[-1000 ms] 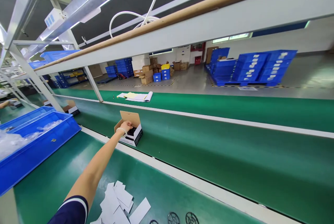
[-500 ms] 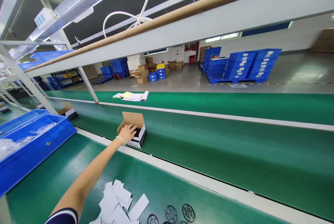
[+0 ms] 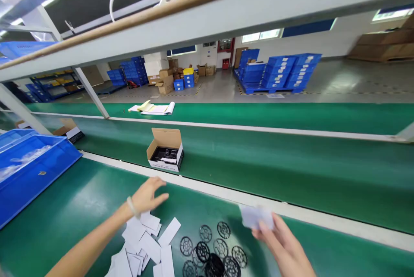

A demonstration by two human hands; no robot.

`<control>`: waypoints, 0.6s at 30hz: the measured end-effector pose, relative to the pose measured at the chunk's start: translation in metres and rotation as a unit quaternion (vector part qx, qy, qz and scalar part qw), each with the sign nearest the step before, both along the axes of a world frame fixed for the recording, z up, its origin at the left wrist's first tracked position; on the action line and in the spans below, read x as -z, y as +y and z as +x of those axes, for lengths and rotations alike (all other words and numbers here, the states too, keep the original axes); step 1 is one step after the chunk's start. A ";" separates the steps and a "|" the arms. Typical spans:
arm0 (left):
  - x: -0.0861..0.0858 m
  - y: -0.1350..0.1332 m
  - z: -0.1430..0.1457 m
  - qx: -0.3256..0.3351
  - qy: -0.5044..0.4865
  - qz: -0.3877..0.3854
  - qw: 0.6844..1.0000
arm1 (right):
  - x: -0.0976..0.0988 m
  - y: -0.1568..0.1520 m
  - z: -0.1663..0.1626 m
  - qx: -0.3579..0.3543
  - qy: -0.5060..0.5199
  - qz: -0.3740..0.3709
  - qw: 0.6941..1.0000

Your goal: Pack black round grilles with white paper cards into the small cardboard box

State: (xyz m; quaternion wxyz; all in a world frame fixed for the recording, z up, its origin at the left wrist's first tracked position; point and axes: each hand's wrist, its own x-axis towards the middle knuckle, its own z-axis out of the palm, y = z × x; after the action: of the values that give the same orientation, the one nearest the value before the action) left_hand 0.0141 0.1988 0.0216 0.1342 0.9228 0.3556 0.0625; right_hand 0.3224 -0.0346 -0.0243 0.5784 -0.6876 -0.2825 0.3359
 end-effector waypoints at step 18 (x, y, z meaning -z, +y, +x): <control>0.055 -0.098 -0.017 -0.055 -0.091 -0.216 0.970 | -0.051 0.340 -0.111 -0.287 -0.428 -0.120 0.849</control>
State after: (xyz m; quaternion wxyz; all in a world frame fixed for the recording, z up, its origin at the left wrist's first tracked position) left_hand -0.0026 0.1012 -0.0336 0.3589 0.8411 0.3975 0.0757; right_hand 0.2119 0.3058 0.0270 0.1913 -0.7155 -0.6441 0.1910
